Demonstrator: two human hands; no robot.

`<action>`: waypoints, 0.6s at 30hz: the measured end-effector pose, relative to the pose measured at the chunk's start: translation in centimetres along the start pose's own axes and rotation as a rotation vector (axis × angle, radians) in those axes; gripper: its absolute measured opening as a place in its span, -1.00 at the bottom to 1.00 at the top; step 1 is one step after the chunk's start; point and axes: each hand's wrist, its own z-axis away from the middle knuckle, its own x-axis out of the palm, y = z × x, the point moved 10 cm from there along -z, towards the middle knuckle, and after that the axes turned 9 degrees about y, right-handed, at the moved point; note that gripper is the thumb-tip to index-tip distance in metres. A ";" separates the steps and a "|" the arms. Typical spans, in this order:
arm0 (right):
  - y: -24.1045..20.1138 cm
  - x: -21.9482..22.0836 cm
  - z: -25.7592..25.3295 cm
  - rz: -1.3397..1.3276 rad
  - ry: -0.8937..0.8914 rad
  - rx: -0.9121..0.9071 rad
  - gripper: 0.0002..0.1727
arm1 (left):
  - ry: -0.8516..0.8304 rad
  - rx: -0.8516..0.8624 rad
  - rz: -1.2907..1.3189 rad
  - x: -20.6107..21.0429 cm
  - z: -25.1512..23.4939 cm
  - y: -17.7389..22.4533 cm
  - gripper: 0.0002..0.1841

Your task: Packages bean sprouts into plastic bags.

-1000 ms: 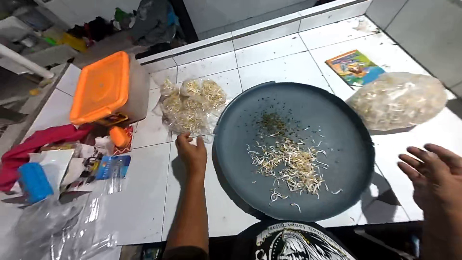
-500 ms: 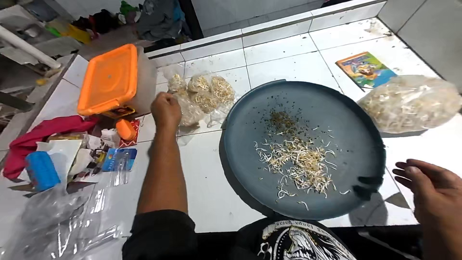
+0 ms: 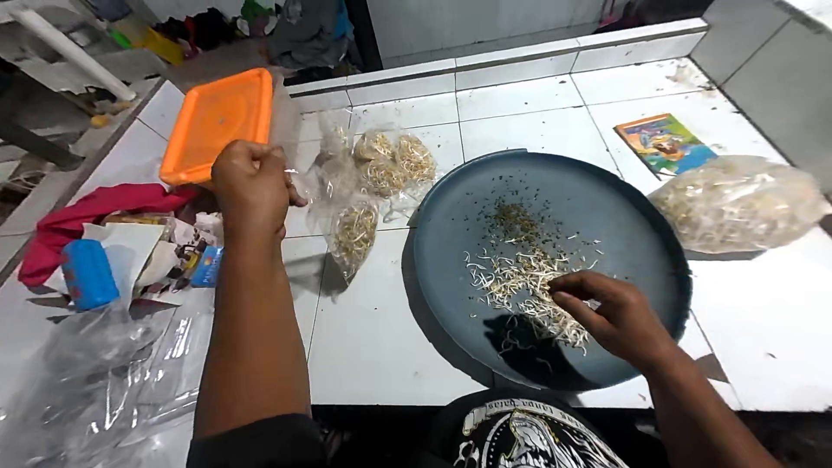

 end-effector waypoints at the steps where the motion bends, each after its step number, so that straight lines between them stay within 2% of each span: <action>1: 0.7 -0.2 0.5 0.006 0.005 0.027 -0.66 | -0.042 0.051 -0.065 0.0 0.9 0.4 -0.73; 3: 2.3 -1.1 1.4 0.008 0.028 0.096 -0.66 | -0.255 0.168 -0.219 1.4 3.4 1.1 -0.77; 5: 3.7 -1.9 2.4 -0.004 0.062 0.169 -0.66 | -0.620 0.217 -0.364 5.3 6.2 -0.2 -0.81; 6: 4.3 -2.3 2.9 -0.010 0.081 0.201 -0.66 | -0.770 0.218 -0.418 7.6 7.4 -1.4 -0.79; 7: 4.7 -2.6 3.2 -0.018 0.098 0.226 -0.65 | -0.847 0.232 -0.450 9.9 8.0 -2.6 -0.70; 9: 5.3 -3.3 3.8 -0.027 0.138 0.257 -0.64 | -0.789 0.285 -0.476 13.7 7.7 -3.4 -0.46; 12: 6.3 -4.2 4.6 -0.011 0.185 0.289 -0.66 | -0.526 0.351 -0.607 18.7 6.0 -2.7 -0.39; 13: 6.5 -4.5 4.9 -0.004 0.196 0.296 -0.66 | -0.481 0.360 -0.694 20.5 5.6 -3.0 -0.25; 14: 6.7 -4.8 5.1 0.000 0.207 0.298 -0.66 | -0.478 0.361 -0.770 22.3 5.3 -3.7 -0.10; 15: 7.0 -5.1 5.5 0.007 0.223 0.300 -0.66 | -0.506 0.363 -0.817 24.0 5.1 -4.7 -0.06; 16: 7.3 -5.3 5.9 0.018 0.237 0.311 -0.66 | -0.539 0.380 -0.834 25.5 4.9 -5.8 -0.17; 18: 8.0 -5.8 6.9 0.035 0.264 0.345 -0.67 | -0.552 0.408 -0.851 27.5 4.1 -8.0 -0.64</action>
